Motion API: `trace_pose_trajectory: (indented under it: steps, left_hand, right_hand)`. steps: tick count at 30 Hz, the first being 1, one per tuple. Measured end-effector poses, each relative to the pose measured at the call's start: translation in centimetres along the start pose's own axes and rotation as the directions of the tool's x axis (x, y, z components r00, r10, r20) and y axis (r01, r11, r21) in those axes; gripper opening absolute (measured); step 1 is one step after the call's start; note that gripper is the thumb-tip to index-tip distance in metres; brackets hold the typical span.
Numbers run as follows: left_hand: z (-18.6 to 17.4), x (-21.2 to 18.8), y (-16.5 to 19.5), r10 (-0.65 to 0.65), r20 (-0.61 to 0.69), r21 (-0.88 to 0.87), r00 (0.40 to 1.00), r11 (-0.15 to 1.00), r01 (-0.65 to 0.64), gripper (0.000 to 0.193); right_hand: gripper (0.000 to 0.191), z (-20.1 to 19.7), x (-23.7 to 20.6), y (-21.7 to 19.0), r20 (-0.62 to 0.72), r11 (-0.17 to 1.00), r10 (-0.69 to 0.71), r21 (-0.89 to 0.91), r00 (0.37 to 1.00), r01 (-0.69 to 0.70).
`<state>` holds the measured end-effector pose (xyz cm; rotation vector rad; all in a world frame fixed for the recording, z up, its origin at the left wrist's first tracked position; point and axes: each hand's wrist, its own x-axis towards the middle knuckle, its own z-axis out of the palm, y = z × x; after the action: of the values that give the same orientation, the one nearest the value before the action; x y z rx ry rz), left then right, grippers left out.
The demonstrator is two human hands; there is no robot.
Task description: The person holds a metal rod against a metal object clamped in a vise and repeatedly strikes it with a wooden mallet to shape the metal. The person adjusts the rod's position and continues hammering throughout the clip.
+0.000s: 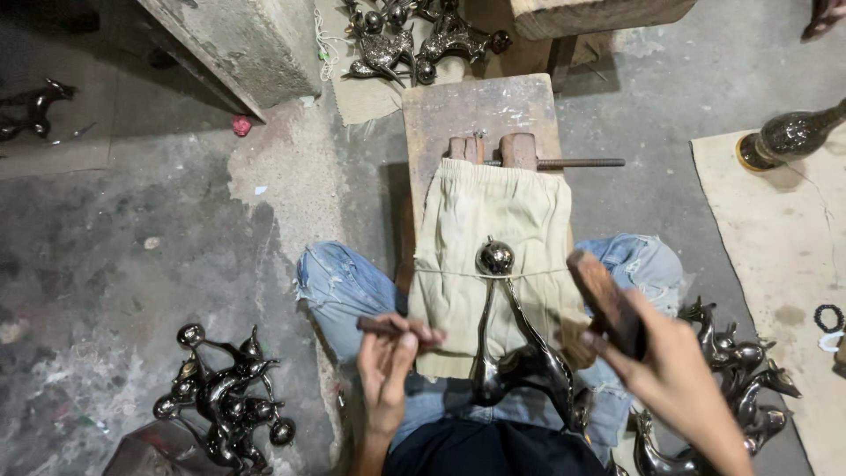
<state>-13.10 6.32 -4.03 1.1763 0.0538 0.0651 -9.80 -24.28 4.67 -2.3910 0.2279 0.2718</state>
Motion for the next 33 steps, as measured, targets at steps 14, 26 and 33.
trace_pose_trajectory:
  steps: [14, 26, 33]
  left_hand:
    - [1.7, -4.4, -0.1, -0.332, 0.103, 0.673, 0.938, 0.717, 0.179, 0.036]
    - [4.0, -1.0, 9.0, -0.257, 0.283, 0.405, 0.924, 0.905, 0.128, 0.042]
    - [2.6, 1.3, 9.3, -0.421, 0.455, 0.468, 0.785, 0.863, 0.192, 0.016]
  right_hand:
    - [0.053, 5.8, -5.0, 2.6, -0.103, 0.938, -0.343, 0.012, 0.934, 0.346]
    - [0.043, 10.4, -5.3, -0.6, -0.009, 0.845, -0.062, 0.532, 0.998, 0.057]
    - [0.054, 9.7, -4.2, 1.7, 0.154, 0.971, 0.142, 0.173, 0.978, -0.168]
